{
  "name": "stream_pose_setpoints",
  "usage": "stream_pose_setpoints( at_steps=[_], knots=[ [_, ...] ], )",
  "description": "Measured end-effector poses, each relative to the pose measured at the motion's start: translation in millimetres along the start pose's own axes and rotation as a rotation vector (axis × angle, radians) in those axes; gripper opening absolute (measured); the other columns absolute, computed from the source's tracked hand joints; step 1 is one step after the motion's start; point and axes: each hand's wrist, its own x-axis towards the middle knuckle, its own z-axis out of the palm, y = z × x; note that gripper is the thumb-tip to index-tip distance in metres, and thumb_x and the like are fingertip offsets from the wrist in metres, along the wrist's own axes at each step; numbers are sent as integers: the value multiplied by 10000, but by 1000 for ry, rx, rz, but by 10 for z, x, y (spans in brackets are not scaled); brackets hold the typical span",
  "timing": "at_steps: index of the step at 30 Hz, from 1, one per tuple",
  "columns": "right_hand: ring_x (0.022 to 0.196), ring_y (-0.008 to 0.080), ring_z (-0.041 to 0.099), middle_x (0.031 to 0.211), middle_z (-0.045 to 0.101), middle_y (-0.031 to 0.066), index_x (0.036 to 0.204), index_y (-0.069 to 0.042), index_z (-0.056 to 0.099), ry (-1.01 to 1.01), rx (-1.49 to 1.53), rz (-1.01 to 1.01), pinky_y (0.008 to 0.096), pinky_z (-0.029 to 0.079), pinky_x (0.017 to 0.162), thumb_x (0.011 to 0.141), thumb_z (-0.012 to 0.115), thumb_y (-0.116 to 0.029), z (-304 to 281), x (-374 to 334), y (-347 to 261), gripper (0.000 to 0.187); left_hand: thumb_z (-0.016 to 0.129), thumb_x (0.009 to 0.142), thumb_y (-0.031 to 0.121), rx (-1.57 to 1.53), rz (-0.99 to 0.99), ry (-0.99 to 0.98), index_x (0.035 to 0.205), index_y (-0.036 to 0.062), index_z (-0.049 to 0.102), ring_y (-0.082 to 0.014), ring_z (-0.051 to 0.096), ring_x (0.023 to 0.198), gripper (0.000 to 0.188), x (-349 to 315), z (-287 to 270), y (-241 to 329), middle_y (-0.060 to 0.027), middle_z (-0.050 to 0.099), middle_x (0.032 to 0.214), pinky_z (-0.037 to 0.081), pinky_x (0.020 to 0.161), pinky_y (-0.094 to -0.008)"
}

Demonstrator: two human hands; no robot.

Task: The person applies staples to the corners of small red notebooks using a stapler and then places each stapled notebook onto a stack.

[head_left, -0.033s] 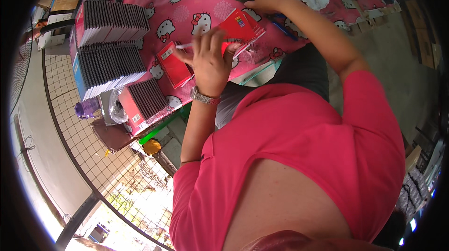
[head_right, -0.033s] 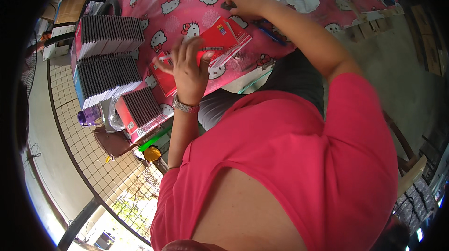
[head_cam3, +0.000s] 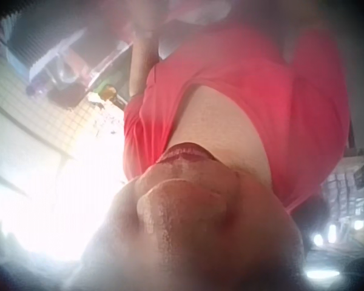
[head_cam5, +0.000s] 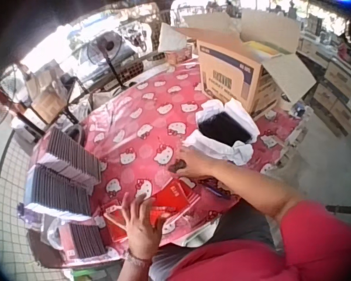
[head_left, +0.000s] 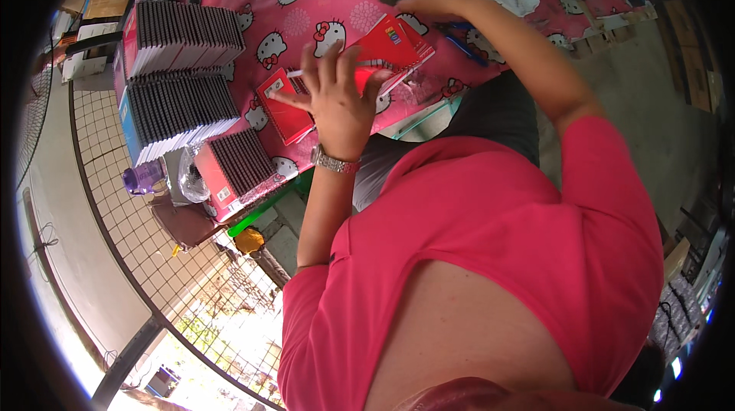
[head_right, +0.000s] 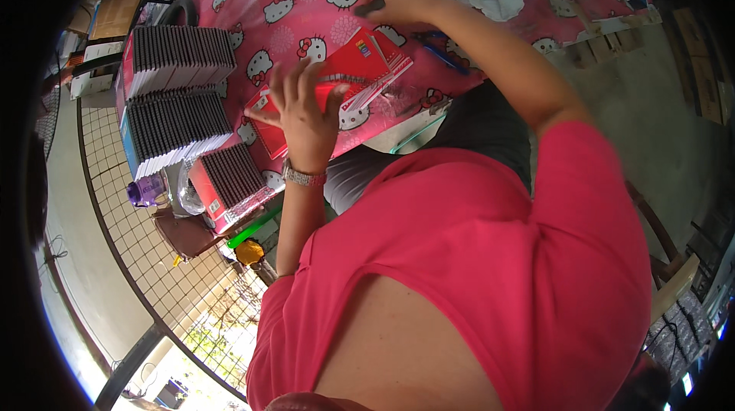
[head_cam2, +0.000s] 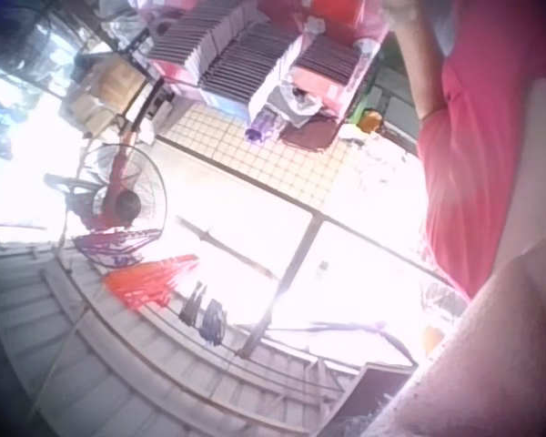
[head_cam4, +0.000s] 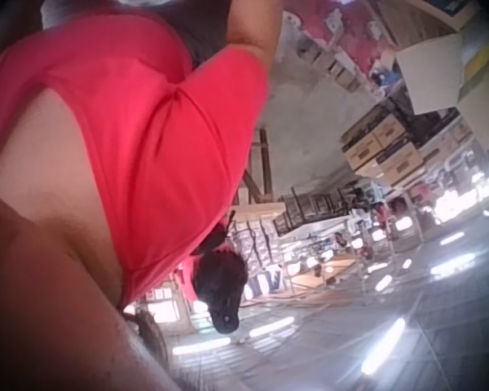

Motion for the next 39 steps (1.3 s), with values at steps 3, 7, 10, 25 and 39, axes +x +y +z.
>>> stream_pose_setpoints(
  at_steps=[3,7,10,25,39],
  knots=[
    [1156,237,570,1253,619,97,1199,-51,644,-230,846,-82,359,419,1034,745,671,-220,-215,-171,-431,485,788,801,297,-142,-56,-1,1050,144,626,-353,481,1152,334,-77,98,-194,-64,593,1153,330,1009,-544],
    [1089,190,596,1203,639,80,1197,-23,667,-427,728,-167,323,429,1009,730,664,-223,-281,-216,-604,508,825,750,261,-254,-14,56,989,121,642,-319,514,1049,332,-16,157,-213,-68,598,1020,394,914,-469],
    [1078,186,596,1178,637,69,1190,11,662,-465,803,-138,317,438,990,733,671,-228,-341,-237,-597,516,837,731,277,-246,12,72,968,131,650,-303,526,1022,336,57,177,-170,-58,602,998,402,884,-452],
    [1178,211,540,1261,579,71,1146,-56,712,-450,299,-151,338,415,1023,668,717,-266,-359,-32,-774,522,786,727,122,-342,5,98,996,56,640,-329,556,997,312,55,82,-387,-114,615,1011,440,906,-447],
    [1185,215,555,1229,613,73,1111,-45,722,-552,780,-247,348,424,1024,660,723,-245,-247,166,-847,494,773,773,18,-661,-133,-84,998,20,681,-213,671,785,243,102,-37,-601,-105,665,952,543,640,-307]
  ],
)
